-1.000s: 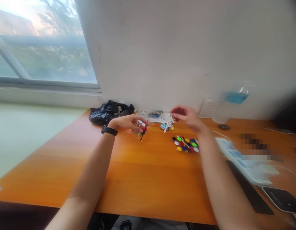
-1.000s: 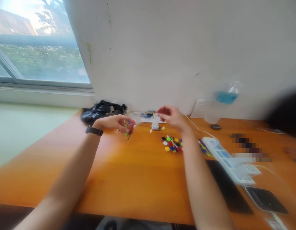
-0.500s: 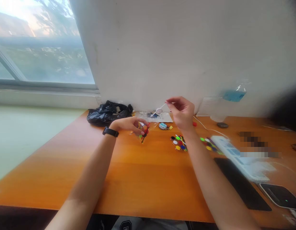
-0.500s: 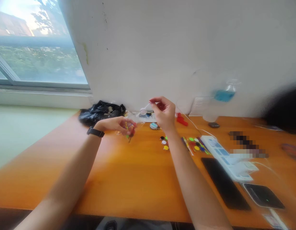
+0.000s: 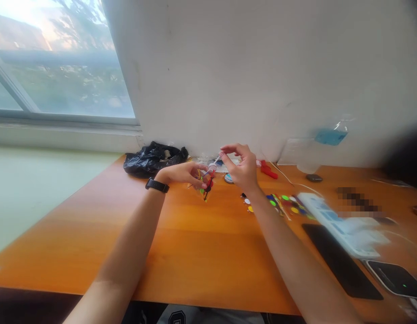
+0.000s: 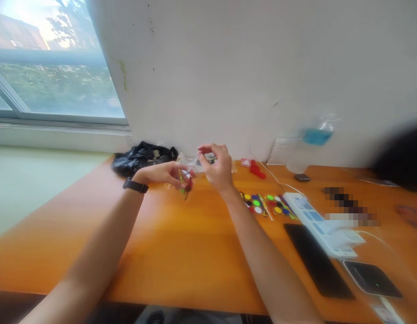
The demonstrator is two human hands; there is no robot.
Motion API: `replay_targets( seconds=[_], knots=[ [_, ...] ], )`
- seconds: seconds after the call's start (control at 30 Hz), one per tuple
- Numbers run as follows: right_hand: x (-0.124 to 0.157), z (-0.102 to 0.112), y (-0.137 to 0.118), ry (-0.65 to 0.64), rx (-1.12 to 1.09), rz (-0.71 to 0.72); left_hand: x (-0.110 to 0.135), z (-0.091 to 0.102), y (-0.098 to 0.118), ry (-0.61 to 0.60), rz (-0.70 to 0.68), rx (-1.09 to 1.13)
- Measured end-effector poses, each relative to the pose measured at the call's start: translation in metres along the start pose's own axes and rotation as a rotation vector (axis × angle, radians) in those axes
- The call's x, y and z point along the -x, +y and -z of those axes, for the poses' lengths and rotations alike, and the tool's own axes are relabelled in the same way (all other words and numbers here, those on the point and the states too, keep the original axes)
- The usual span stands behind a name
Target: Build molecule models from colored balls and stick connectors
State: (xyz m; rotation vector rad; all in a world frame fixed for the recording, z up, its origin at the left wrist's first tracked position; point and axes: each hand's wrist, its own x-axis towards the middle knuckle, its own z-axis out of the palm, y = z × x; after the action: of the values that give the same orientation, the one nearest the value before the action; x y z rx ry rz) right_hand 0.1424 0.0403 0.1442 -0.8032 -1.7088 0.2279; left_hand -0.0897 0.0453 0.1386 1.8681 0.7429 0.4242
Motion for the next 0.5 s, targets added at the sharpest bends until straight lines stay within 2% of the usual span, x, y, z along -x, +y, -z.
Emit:
replay_targets(
  seconds=[0.1, 0.3, 0.5],
  knots=[
    [0.002, -0.003, 0.001, -0.023, -0.016, 0.003, 0.000, -0.001, 0.002, 0.007, -0.014, 0.013],
    [0.000, 0.001, 0.003, -0.162, -0.070, -0.029, 0.001, -0.001, 0.004, 0.041, -0.029, -0.022],
    [-0.006, 0.018, -0.008, -0.477, -0.150, -0.112, 0.001, -0.001, 0.004, 0.074, -0.032, -0.058]
  ],
)
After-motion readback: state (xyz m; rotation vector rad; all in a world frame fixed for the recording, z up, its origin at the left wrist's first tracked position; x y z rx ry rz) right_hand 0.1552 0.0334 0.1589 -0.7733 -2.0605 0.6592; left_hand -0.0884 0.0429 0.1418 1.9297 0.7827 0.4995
